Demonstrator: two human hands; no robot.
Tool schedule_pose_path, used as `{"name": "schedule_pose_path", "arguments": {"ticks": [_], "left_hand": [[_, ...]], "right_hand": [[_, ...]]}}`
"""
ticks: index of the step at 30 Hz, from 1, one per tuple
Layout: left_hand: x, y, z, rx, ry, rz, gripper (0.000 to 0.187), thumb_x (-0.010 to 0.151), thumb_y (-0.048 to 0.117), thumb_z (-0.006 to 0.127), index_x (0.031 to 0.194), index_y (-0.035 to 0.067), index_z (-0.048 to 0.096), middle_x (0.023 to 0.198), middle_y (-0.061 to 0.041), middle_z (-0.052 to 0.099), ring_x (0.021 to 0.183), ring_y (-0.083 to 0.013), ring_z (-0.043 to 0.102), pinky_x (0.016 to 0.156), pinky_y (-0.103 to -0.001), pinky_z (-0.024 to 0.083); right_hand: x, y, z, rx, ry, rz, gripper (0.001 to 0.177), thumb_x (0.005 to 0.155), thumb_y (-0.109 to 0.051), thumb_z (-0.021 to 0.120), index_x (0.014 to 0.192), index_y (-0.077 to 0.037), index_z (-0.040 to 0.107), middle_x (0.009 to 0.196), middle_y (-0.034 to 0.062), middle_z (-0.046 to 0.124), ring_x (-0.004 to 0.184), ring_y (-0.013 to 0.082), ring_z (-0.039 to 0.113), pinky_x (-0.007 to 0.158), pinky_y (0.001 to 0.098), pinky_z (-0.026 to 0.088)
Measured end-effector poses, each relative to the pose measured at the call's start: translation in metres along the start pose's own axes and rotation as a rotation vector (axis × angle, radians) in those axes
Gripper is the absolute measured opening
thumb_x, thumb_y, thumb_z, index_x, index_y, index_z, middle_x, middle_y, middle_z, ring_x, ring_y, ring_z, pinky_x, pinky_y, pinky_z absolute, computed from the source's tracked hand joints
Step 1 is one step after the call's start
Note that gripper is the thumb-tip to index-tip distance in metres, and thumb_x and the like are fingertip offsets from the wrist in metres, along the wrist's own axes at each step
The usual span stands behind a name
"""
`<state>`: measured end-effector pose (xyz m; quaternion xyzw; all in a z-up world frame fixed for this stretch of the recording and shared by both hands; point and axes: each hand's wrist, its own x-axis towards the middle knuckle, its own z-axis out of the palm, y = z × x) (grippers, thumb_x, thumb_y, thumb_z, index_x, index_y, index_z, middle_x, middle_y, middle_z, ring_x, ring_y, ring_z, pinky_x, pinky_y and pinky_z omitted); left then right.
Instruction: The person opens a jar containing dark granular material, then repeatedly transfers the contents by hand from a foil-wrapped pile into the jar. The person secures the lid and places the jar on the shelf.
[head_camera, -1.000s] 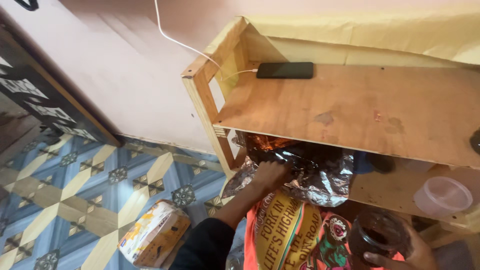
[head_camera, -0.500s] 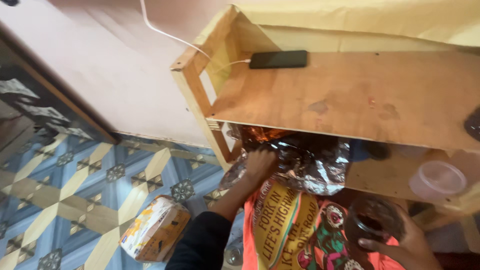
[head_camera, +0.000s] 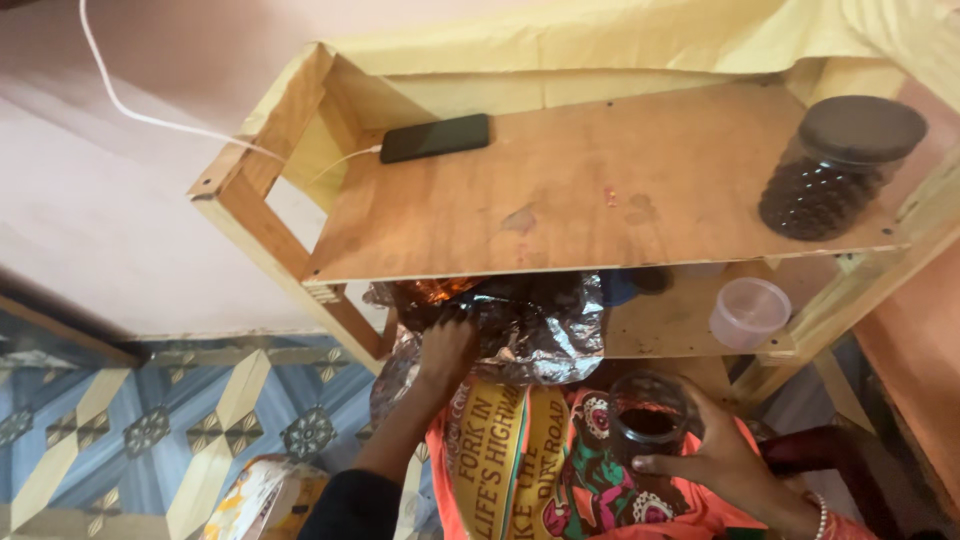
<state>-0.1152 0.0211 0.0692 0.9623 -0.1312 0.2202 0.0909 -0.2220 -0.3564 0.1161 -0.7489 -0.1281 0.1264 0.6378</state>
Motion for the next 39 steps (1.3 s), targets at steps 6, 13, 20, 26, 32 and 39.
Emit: {"name": "schedule_pose_path", "arguments": {"ticks": [6,13,20,26,32,39], "left_hand": [[-0.004,0.006,0.018,0.087,-0.345,0.032,0.028,0.084,0.021,0.071,0.110,0.009,0.069,0.084,-0.015,0.075,0.077,-0.0345,0.074,0.064,-0.048,0.061],[0.008,0.002,0.047,0.116,-0.100,0.100,0.029,0.080,0.015,0.070,0.107,0.010,0.064,0.088,-0.015,0.074,0.082,-0.0357,0.074,0.057,-0.048,0.059],[0.004,0.009,0.001,0.057,-0.316,-0.089,0.052,0.094,0.028,0.066,0.141,0.009,0.050,0.078,-0.020,0.073,0.076,-0.0393,0.071,0.057,-0.051,0.061],[-0.002,0.037,-0.004,0.030,-0.168,0.209,0.046,0.078,0.013,0.070,0.123,0.007,0.064,0.100,-0.015,0.075,0.078,-0.0330,0.074,0.056,-0.047,0.060],[-0.008,0.022,-0.013,-0.076,-0.118,0.376,0.033,0.084,0.019,0.073,0.114,0.006,0.068,0.092,-0.012,0.074,0.088,-0.0274,0.072,0.061,-0.042,0.062],[0.031,0.028,-0.007,0.052,-0.230,0.068,0.019,0.099,0.032,0.064,0.113,0.022,0.072,0.084,-0.011,0.075,0.069,-0.0272,0.072,0.058,-0.043,0.057]], "right_hand": [[-0.001,0.001,-0.001,-0.022,-0.014,-0.046,0.097,0.058,-0.009,0.096,0.143,-0.003,0.048,0.141,0.0102,0.062,0.133,0.0186,0.057,0.114,0.0364,0.043],[0.002,-0.009,-0.003,0.018,-0.007,0.023,0.109,0.057,-0.009,0.097,0.151,-0.007,0.042,0.145,0.0078,0.058,0.135,0.0176,0.055,0.114,0.0366,0.043],[-0.003,-0.007,-0.003,0.025,-0.043,-0.075,0.100,0.060,-0.010,0.095,0.145,-0.003,0.045,0.146,0.0092,0.058,0.136,0.0187,0.055,0.113,0.0381,0.044],[-0.002,0.000,-0.002,0.020,-0.028,-0.070,0.100,0.059,-0.008,0.096,0.145,-0.003,0.045,0.142,0.0110,0.061,0.132,0.0197,0.057,0.114,0.0377,0.044],[-0.001,0.003,-0.003,0.032,-0.033,-0.076,0.101,0.060,-0.010,0.096,0.146,-0.003,0.043,0.144,0.0102,0.059,0.134,0.0195,0.056,0.115,0.0382,0.043],[0.000,0.002,-0.001,0.008,-0.019,-0.036,0.102,0.059,-0.012,0.097,0.146,-0.004,0.045,0.143,0.0101,0.061,0.133,0.0195,0.057,0.114,0.0382,0.045]]}}
